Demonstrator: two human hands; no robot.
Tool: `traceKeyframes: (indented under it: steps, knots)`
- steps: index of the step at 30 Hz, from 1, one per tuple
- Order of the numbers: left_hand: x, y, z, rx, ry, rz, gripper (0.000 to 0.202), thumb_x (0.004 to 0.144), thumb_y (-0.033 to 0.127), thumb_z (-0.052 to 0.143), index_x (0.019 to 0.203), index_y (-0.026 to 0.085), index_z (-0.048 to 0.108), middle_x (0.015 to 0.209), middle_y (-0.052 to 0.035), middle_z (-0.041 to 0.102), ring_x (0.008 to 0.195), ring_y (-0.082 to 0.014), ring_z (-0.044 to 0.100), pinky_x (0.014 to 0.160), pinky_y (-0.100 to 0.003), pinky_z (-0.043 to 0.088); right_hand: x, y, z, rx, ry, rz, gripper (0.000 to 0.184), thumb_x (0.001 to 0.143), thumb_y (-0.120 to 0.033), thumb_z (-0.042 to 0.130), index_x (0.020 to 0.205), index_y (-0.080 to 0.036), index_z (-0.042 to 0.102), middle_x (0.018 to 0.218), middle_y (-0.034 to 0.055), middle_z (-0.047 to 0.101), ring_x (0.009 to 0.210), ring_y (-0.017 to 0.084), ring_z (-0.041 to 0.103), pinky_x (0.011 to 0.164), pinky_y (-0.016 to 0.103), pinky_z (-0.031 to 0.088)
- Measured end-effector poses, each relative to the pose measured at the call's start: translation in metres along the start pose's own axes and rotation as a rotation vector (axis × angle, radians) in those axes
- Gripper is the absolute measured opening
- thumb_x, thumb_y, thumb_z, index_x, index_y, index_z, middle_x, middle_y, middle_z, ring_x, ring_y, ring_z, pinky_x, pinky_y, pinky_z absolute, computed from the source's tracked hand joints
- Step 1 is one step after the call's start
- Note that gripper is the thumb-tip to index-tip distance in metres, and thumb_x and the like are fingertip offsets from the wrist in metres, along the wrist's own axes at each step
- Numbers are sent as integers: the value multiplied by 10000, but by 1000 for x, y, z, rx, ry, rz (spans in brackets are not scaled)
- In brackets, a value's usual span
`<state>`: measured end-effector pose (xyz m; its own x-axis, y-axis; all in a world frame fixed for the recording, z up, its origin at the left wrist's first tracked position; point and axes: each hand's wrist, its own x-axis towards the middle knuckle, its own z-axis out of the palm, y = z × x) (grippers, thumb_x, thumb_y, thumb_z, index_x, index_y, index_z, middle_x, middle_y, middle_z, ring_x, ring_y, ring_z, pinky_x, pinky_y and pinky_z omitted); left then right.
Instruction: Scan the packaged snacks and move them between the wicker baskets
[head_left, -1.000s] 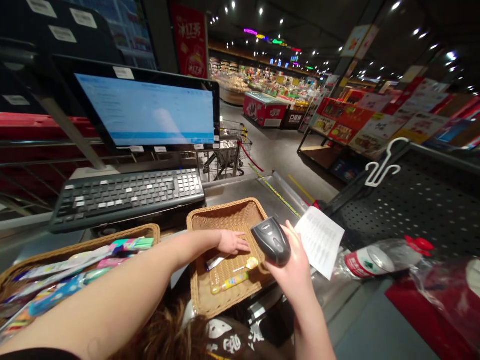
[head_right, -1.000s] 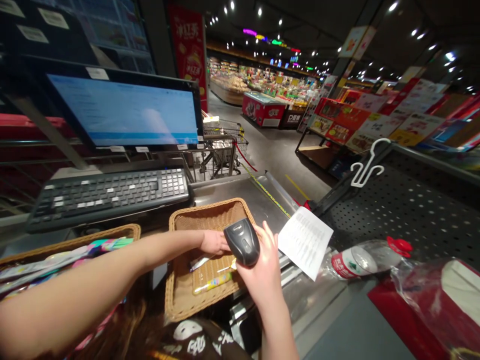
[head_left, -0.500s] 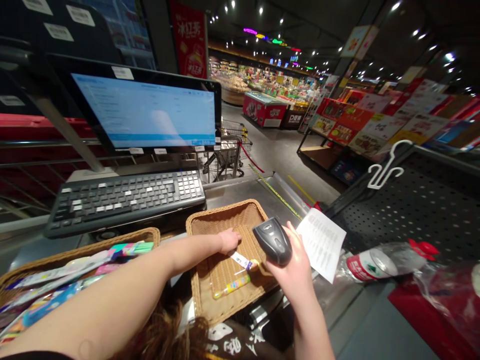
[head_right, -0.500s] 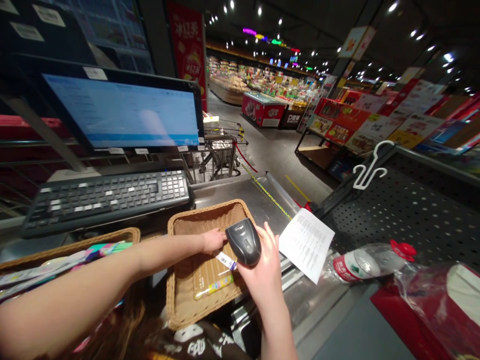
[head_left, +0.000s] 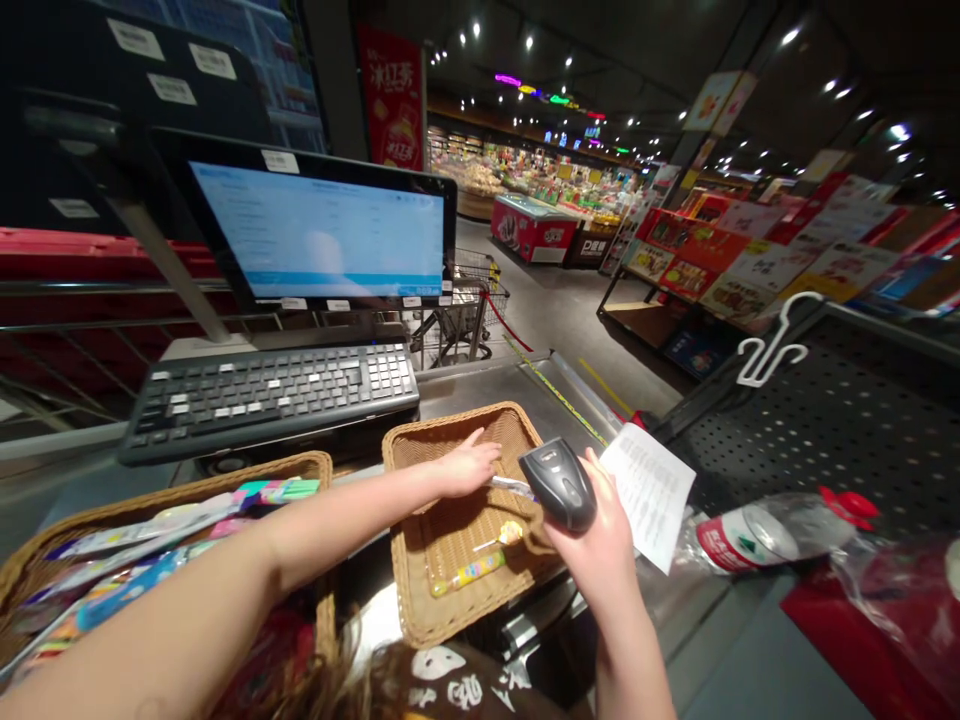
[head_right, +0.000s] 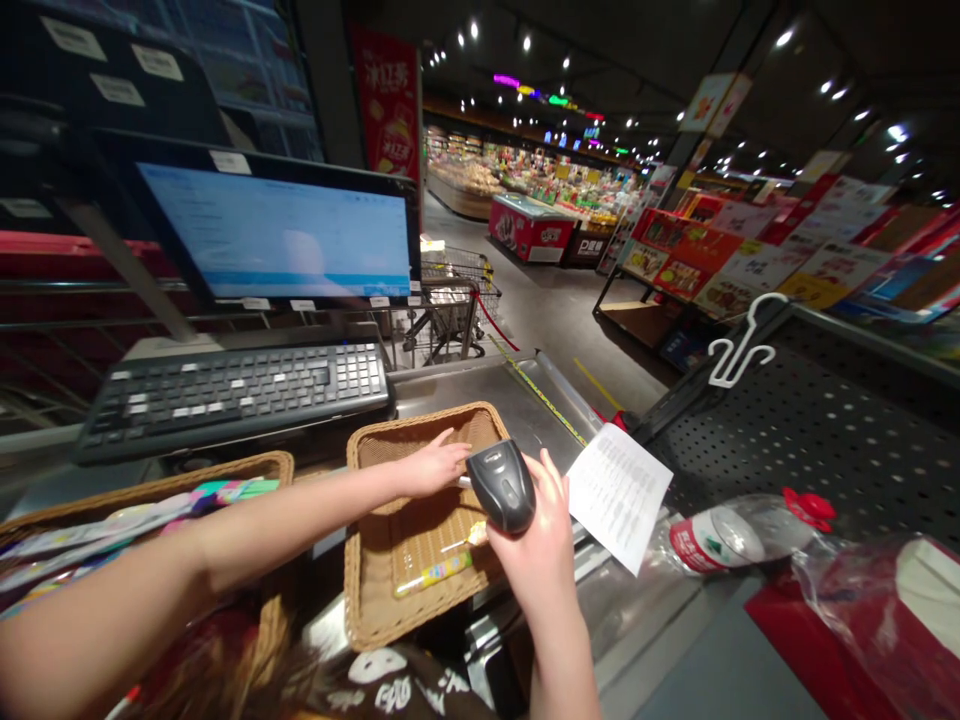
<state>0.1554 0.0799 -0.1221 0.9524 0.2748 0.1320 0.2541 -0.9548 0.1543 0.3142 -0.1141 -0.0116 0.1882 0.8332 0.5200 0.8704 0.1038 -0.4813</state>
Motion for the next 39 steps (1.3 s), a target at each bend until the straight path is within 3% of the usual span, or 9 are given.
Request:
traceKeyframes:
  steps: [7, 12, 17, 21, 29, 34, 39]
  knots:
    - [-44, 3, -91, 55, 124, -165, 271, 976, 303, 499, 862, 158, 697, 1062, -68, 670, 1123, -207, 578, 1223, -607, 19, 2, -14, 1, -6, 9, -55, 509, 760, -185, 596, 1265, -187, 528, 1294, 142, 586, 1411, 371, 390, 1132, 656, 311]
    - [-91, 6, -129, 152, 248, -233, 306, 994, 309, 471, 884, 141, 701, 1188, -116, 666, 1260, -243, 535, 1211, -631, 6, 5, -29, 4, 16, 6, -132, 564, 756, -217, 612, 1307, -194, 496, 1323, 146, 573, 1426, 374, 371, 1119, 660, 330]
    - [-133, 17, -153, 186, 300, -270, 287, 980, 275, 496, 837, 138, 703, 1401, -143, 573, 1424, -295, 386, 1192, -667, -13, 3, -49, 7, 27, -13, -233, 640, 732, -202, 616, 1353, -208, 463, 1344, 136, 566, 1428, 382, 368, 1129, 676, 302]
    - [-165, 25, -168, 189, 306, -325, 322, 988, 302, 490, 804, 147, 703, 1410, -131, 571, 1439, -297, 369, 1190, -667, -18, 0, -75, 7, 53, -24, -291, 629, 735, -181, 591, 1351, -223, 471, 1344, 126, 566, 1433, 388, 358, 1136, 701, 265]
    - [-241, 26, -190, 188, 291, -487, 358, 1022, 358, 413, 931, 175, 707, 1448, -97, 542, 1454, -269, 350, 1201, -632, -25, -10, -125, 15, 101, -121, -387, 581, 761, -198, 595, 1331, -256, 496, 1385, 116, 531, 1442, 407, 330, 1143, 718, 228]
    - [-280, 33, -201, 199, 261, -581, 387, 1023, 343, 394, 873, 159, 699, 1507, -113, 468, 1465, -280, 327, 1198, -632, -9, -14, -153, 31, 153, -154, -451, 468, 798, -223, 591, 1264, -229, 548, 1343, 133, 561, 1426, 405, 355, 1121, 713, 276]
    - [-307, 30, -201, 226, 262, -625, 391, 1017, 371, 404, 881, 163, 706, 1494, -116, 486, 1457, -279, 340, 1198, -627, -15, -11, -174, 57, 180, -226, -461, 494, 752, -168, 584, 1243, -231, 577, 1318, 122, 581, 1423, 406, 356, 1106, 716, 291]
